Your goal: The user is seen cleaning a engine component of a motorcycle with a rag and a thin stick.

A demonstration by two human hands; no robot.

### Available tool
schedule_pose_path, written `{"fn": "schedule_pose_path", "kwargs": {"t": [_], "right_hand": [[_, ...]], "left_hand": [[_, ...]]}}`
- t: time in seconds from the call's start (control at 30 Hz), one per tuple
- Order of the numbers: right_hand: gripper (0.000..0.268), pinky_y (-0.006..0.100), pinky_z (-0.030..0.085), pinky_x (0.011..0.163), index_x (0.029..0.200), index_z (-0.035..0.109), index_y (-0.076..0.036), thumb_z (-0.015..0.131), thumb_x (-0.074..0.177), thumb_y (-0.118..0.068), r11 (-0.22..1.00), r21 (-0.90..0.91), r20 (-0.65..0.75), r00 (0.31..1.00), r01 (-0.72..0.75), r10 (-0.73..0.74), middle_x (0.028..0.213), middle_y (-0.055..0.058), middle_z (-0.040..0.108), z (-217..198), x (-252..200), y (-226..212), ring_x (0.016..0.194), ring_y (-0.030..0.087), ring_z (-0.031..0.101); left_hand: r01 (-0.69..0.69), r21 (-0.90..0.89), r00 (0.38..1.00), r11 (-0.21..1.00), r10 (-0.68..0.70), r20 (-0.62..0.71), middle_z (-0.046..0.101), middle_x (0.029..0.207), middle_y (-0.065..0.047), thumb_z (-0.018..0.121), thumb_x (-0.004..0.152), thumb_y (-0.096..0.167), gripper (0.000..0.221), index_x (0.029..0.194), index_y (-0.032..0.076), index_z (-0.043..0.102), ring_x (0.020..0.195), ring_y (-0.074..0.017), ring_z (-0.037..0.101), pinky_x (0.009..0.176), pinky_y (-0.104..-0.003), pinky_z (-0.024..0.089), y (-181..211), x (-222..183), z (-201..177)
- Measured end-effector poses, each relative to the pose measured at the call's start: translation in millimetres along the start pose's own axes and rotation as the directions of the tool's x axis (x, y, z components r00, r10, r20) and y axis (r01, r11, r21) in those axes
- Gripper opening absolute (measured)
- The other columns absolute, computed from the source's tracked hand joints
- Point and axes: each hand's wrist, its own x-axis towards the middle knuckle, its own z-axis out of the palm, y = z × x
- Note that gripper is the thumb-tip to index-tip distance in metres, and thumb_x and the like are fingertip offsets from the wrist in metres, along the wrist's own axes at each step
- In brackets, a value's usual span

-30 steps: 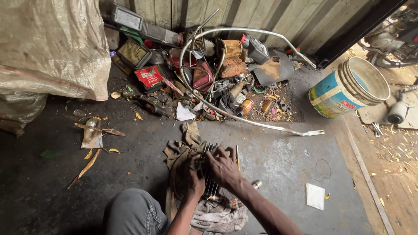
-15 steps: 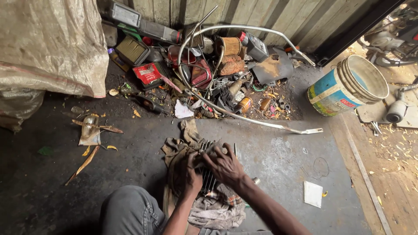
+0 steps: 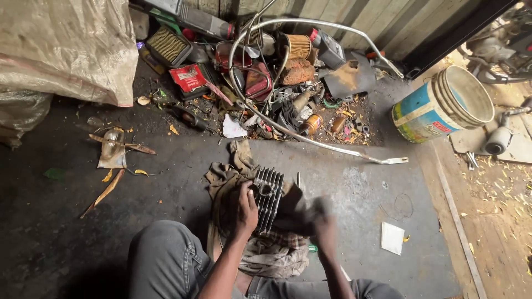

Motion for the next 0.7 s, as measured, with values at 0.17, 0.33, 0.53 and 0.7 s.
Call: {"fn": "schedule_pose_path", "kwargs": {"t": [0.17,0.33,0.53,0.7], "right_hand": [[0.064,0.054,0.052,0.08,0.14,0.056,-0.02,0.07,0.084,-0.049,0.49,-0.822,0.233,0.957,0.29,-0.175,0.125,0.015,0.069,11.3,-29.8,11.6,0.105,0.032,0.067],[0.056,0.037,0.063,0.076,0.144,0.051,-0.017,0.068,0.093,-0.034,0.952,-0.289,0.133,0.989,0.101,-0.065,0.134,0.008,0.064,40.4,-70.3,-36.8,0.088,0.026,0.075],[0.067,0.032,0.061,0.088,0.148,0.05,-0.01,0.069,0.085,-0.021,0.98,0.191,0.107,0.991,0.063,-0.085,0.115,0.017,0.079,109.5,-89.1,-16.0,0.104,0.024,0.079],[0.07,0.042,0.05,0.096,0.131,0.054,0.001,0.086,0.08,-0.034,0.992,-0.044,-0.142,0.982,0.116,-0.121,0.128,0.021,0.058,112.2,-93.0,-71.1,0.114,0.032,0.059]], "left_hand": [[0.009,-0.011,1.0,1.0,-0.009,-0.01,0.066,0.119,-0.022,0.035,0.109,0.016,0.033,0.135,0.004,0.052,0.107,-0.0344,0.066,0.093,-0.042,0.052,-10.1,-0.9,3.3],[0.112,0.073,0.991,0.991,-0.117,0.063,0.064,0.123,-0.023,0.039,0.109,0.023,0.035,0.137,0.005,0.05,0.107,-0.0366,0.064,0.092,-0.045,0.049,-5.2,5.8,-4.4],[-0.275,0.484,0.955,0.831,0.294,0.038,0.064,0.124,-0.021,0.06,0.096,0.034,0.042,0.128,0.007,0.058,0.119,-0.0417,0.059,0.101,-0.051,0.048,48.5,63.4,-13.4],[-0.125,0.528,0.913,0.84,-0.111,0.393,0.062,0.133,-0.018,0.061,0.094,0.045,0.048,0.127,0.009,0.065,0.124,-0.0385,0.06,0.103,-0.049,0.049,80.3,105.8,-4.2]]}}
